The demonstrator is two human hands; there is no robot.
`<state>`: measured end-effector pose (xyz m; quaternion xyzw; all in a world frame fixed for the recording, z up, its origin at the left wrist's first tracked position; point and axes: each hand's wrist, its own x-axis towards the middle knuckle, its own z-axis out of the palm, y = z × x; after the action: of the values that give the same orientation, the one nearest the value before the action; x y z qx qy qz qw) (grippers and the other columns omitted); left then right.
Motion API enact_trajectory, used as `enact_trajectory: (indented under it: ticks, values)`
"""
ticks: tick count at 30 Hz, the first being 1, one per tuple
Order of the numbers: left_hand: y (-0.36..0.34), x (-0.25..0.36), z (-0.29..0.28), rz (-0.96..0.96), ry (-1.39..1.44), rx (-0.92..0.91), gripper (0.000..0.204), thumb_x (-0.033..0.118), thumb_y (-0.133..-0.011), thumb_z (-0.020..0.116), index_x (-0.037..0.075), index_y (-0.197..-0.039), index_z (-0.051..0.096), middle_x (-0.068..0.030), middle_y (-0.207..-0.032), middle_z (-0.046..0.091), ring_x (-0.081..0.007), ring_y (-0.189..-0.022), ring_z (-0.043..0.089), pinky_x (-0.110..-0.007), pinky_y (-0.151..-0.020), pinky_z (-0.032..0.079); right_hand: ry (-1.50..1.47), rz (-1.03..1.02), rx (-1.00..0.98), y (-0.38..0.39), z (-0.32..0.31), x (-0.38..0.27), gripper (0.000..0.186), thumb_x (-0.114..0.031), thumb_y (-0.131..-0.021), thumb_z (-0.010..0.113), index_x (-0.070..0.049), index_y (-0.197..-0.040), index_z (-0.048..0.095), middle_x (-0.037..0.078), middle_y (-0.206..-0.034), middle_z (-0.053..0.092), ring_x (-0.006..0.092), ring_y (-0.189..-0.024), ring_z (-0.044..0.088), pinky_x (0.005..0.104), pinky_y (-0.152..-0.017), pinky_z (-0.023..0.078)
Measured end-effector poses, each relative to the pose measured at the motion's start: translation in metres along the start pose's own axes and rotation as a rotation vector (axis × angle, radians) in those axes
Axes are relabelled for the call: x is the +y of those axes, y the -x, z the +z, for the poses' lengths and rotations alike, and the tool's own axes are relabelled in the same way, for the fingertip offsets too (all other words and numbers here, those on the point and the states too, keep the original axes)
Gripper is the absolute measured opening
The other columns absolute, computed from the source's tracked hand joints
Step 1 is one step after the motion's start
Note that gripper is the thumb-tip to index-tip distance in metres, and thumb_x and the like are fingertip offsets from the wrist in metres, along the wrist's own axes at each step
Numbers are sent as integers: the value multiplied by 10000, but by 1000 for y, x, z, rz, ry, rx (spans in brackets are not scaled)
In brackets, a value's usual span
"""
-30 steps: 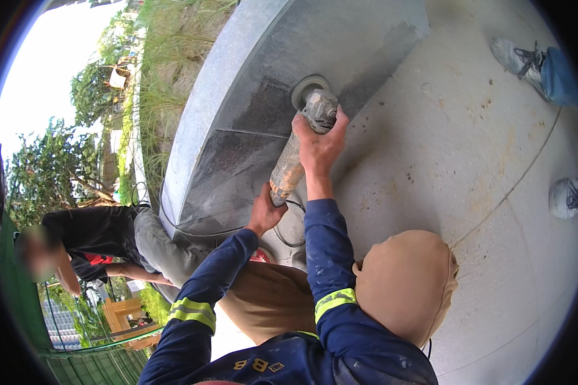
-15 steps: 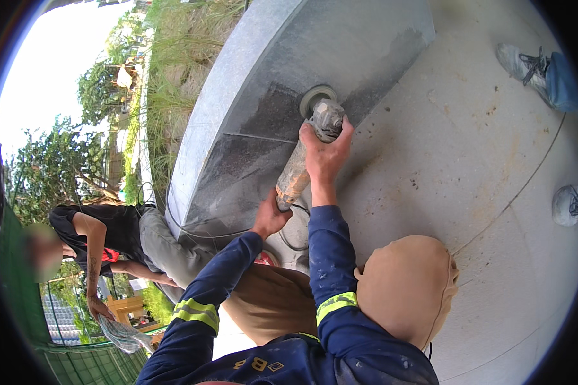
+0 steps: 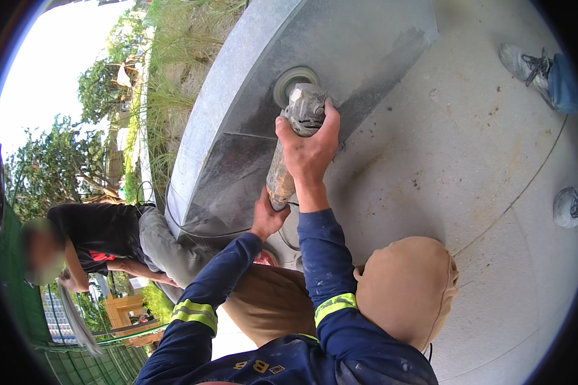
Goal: The person kneels on the ground and uses an angle grinder to smooth the surface of a curved concrete planter. The person holds the tool with both hands and moves it along the edge, then briefly wipes the surface with a cloth before resuming grinding.
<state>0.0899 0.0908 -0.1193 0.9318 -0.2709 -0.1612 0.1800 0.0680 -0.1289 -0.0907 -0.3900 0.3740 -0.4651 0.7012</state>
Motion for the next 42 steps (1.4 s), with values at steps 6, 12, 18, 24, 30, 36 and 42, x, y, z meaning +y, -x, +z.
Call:
enact_trajectory:
  ticks: [6,12,18,24,30,36,42]
  values:
    - [-2,14,-2,-160,-183,-176,570,186,-705,706,16,-1212,510,-270,-967,691,-483,-973,646,-492,-833,513,-26,235,126,-13,-27,40,775,-203,-755,836,86,-1348,429,202,-1181,596,248,-1046,622,372,-917,518]
    - [-4,14,-9,-96,-106,-81,555,163,-699,722,14,-1195,524,-263,-971,696,-467,-983,656,-471,-824,521,-38,198,79,-15,-16,0,771,-217,-741,842,86,-1330,447,209,-1201,587,270,-1061,617,385,-933,509]
    - [-8,30,-10,12,68,78,493,108,-728,720,7,-1177,541,-243,-976,708,-401,-974,702,-417,-819,543,-45,-8,5,-16,1,-19,765,-213,-733,836,83,-1322,448,193,-1183,568,286,-1089,590,400,-953,485]
    - [-5,3,6,-75,-164,-103,516,197,-727,697,37,-1176,498,-287,-906,686,-494,-882,654,-546,-760,516,-58,203,123,-18,-28,42,727,-198,-754,831,53,-1323,453,183,-1175,584,258,-1048,604,400,-926,504]
    - [-11,-3,11,-122,-316,-224,565,227,-737,695,50,-1237,500,-292,-945,689,-487,-914,654,-544,-829,507,-86,340,211,-15,-44,90,675,-216,-805,805,44,-1318,450,206,-1217,577,281,-1095,596,395,-962,483]
    - [-20,-7,23,-154,-321,-266,616,215,-724,708,41,-1276,496,-313,-996,679,-494,-960,647,-541,-848,504,-55,352,228,-18,-53,114,664,-222,-813,802,54,-1307,452,225,-1247,567,291,-1137,576,387,-996,457]
    - [-16,-21,25,-116,-293,-240,602,241,-735,713,50,-1261,492,-290,-928,689,-475,-895,661,-546,-818,511,-52,305,189,-12,-46,93,635,-158,-817,799,41,-1315,458,174,-1241,565,247,-1116,561,361,-992,444]
